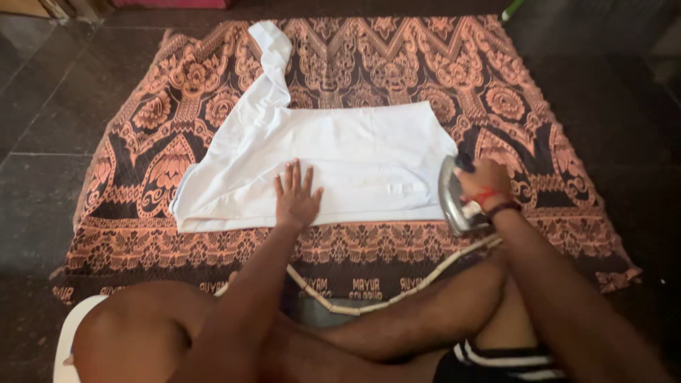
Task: The person irons a white shirt laid out on a patterned mat on the floor. They use an electric iron to smooth the fabric, adjusting the shirt's position and sleeves as needed.
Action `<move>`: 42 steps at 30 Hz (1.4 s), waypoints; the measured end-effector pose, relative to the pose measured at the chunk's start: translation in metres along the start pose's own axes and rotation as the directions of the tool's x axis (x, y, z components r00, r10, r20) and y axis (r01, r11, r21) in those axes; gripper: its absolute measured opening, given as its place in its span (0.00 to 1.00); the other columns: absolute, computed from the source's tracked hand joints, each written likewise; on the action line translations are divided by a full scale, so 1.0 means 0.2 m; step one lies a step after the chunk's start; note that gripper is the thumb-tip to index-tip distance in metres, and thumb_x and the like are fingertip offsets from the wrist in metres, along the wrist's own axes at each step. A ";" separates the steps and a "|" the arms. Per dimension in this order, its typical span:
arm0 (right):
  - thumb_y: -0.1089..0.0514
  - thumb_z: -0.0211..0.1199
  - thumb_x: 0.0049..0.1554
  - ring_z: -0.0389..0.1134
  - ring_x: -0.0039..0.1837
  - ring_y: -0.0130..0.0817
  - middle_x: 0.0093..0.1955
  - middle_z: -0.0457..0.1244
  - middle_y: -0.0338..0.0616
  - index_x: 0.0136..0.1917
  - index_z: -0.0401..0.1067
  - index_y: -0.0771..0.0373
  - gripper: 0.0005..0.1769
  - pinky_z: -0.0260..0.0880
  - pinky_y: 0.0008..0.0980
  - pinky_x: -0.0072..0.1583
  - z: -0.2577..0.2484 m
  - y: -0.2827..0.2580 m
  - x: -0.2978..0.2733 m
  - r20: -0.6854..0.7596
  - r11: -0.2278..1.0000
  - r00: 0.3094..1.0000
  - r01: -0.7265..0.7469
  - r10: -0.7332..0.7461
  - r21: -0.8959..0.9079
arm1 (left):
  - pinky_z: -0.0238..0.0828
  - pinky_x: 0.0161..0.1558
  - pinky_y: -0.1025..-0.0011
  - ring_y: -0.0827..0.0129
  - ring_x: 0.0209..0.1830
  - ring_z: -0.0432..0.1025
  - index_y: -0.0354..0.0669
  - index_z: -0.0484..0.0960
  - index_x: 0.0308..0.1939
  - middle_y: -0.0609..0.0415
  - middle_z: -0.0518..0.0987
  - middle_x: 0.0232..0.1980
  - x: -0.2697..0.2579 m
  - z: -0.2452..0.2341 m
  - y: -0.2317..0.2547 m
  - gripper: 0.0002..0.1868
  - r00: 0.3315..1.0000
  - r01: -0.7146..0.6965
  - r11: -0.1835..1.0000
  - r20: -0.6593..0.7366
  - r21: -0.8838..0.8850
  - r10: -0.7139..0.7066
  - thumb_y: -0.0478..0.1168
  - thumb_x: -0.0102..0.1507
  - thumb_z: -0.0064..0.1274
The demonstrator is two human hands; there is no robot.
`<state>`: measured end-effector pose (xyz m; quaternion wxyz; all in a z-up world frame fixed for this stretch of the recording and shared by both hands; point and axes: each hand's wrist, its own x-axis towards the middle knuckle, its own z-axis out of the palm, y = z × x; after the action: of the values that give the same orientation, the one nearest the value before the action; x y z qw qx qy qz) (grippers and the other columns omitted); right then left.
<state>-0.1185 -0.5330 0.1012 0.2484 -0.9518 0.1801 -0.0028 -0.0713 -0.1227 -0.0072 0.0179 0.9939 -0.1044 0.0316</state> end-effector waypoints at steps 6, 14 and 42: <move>0.46 0.65 0.58 0.72 0.32 0.45 0.31 0.68 0.52 0.40 0.77 0.71 0.23 0.70 0.43 0.38 -0.04 0.32 0.09 -0.055 0.910 0.954 -0.262 0.294 0.321 | 0.30 0.77 0.42 0.49 0.83 0.39 0.46 0.57 0.78 0.40 0.45 0.83 -0.01 0.03 0.00 0.37 0.995 -0.011 0.993 -0.101 -0.115 -0.001 0.59 0.69 0.36; 0.47 0.70 0.53 0.74 0.40 0.51 0.38 0.70 0.61 0.48 0.81 0.64 0.19 0.73 0.44 0.47 -0.06 0.28 0.19 -0.379 0.986 0.923 0.001 0.064 0.167 | 0.27 0.79 0.48 0.53 0.84 0.37 0.39 0.55 0.77 0.42 0.41 0.83 0.01 -0.18 0.30 0.39 0.978 -0.196 0.964 0.038 -0.177 0.206 0.58 0.69 0.38; 0.37 0.63 0.57 0.71 0.46 0.62 0.41 0.70 0.57 0.46 0.77 0.56 0.20 0.70 0.55 0.47 0.09 -0.15 0.20 -0.167 0.972 0.960 0.209 -0.224 -0.105 | 0.24 0.78 0.51 0.54 0.84 0.33 0.44 0.47 0.79 0.44 0.38 0.84 -0.06 -0.16 0.43 0.42 0.889 -0.425 0.889 0.106 -0.173 0.446 0.67 0.70 0.25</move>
<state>-0.0690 -0.5135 0.0968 0.1882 -0.9715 0.0962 -0.1073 -0.1031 -0.2026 0.0264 0.0749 0.9407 -0.3279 -0.0438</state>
